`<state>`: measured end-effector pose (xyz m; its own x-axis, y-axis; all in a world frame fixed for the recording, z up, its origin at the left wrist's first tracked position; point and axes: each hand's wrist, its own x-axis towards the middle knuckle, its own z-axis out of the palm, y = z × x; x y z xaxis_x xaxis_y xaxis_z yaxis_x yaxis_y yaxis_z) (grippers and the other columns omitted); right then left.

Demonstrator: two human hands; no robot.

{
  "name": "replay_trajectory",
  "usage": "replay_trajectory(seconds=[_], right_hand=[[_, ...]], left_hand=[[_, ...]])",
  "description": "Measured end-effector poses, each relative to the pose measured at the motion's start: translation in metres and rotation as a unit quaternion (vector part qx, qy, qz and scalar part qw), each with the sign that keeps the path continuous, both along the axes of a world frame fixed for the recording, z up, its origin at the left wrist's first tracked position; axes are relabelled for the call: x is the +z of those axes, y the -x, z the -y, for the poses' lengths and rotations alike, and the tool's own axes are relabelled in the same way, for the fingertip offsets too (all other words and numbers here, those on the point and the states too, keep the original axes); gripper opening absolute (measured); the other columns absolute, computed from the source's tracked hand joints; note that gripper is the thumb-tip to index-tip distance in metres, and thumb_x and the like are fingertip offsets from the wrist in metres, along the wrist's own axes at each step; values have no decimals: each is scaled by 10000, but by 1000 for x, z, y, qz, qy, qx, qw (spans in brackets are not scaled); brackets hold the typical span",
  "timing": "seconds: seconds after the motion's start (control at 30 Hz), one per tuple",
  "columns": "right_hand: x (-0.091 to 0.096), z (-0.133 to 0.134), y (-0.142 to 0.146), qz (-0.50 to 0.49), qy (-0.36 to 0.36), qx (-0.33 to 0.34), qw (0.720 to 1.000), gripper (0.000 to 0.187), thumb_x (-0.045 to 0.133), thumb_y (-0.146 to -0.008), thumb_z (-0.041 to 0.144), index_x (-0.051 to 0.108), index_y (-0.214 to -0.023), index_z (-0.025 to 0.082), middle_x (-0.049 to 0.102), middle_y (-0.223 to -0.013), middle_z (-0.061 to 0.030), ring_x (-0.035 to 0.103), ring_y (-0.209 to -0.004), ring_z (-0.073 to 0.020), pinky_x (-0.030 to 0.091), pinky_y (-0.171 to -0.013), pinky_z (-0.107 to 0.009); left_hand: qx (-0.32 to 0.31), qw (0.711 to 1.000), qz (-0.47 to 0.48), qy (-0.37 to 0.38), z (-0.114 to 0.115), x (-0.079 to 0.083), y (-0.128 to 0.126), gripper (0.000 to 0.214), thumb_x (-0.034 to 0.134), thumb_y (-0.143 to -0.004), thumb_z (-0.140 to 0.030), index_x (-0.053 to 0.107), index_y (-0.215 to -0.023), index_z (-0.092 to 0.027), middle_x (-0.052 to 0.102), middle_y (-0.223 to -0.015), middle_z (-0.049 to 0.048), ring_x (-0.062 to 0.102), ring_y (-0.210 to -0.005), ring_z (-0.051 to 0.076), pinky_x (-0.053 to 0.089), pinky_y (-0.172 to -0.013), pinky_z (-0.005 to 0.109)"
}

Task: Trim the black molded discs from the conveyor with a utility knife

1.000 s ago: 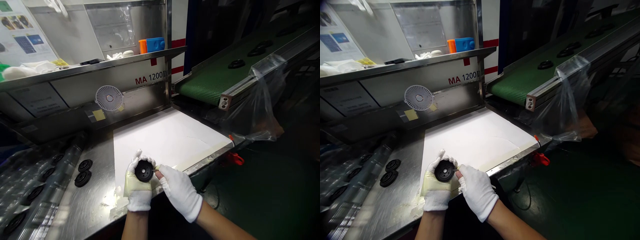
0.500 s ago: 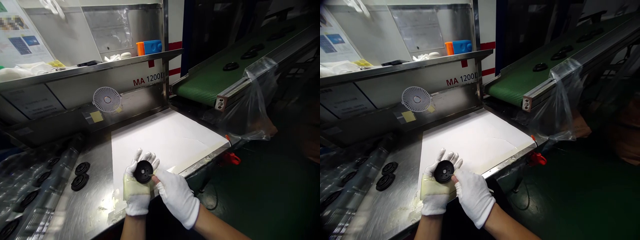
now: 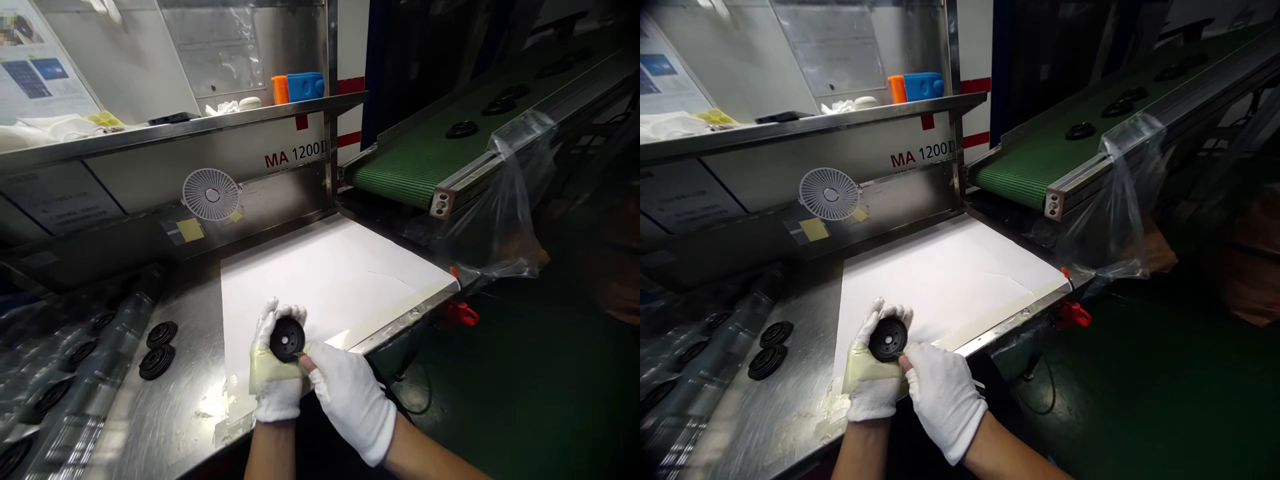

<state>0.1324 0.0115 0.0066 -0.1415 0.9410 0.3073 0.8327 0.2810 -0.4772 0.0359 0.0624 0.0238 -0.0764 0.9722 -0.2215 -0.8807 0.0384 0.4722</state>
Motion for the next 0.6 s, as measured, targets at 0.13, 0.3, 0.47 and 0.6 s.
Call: replay_trajectory(seconds=[0.13, 0.3, 0.47, 0.6], right_hand=[[-1, -4, -8, -11, -10, -9, 1000, 224, 336, -932, 269, 509, -799, 220, 574, -709, 15, 519, -610, -145, 239, -548, -283], [-6, -3, -6, -27, -15, -34, 999, 185, 380, -910, 232, 523, -795, 220, 577, -679, 18, 514, -584, -140, 235, -539, -282], [-6, 3, 6, -19, -9, -27, 999, 229, 364, -914, 268, 502, -739, 217, 567, -653, 14, 491, -566, -145, 213, -525, -281], [-3, 2, 2, -23, -6, -16, 1000, 202, 370, -910, 257, 506, -764, 219, 575, -681, 13, 492, -586, -146, 218, -533, -276]], left_hand=[[-114, 993, 15, 7, 5, 2, 5, 297, 534, -719, -231, 598, -1004, -176, 590, -811, 65, 577, -797, 216, 480, -745, 408], [-44, 999, 13, 6, 1, 0, -3, 98, 565, -732, -186, 597, -824, -171, 516, -668, 2, 522, -643, 128, 469, -649, 287], [18, 999, 29, -22, -3, -2, -6, 27, 578, -751, -179, 582, -776, -171, 515, -672, -21, 518, -658, 97, 470, -741, 282], [-25, 999, -22, 7, 2, -1, 1, 239, 539, -740, -181, 596, -973, -179, 593, -845, 52, 569, -861, 201, 454, -830, 411]])
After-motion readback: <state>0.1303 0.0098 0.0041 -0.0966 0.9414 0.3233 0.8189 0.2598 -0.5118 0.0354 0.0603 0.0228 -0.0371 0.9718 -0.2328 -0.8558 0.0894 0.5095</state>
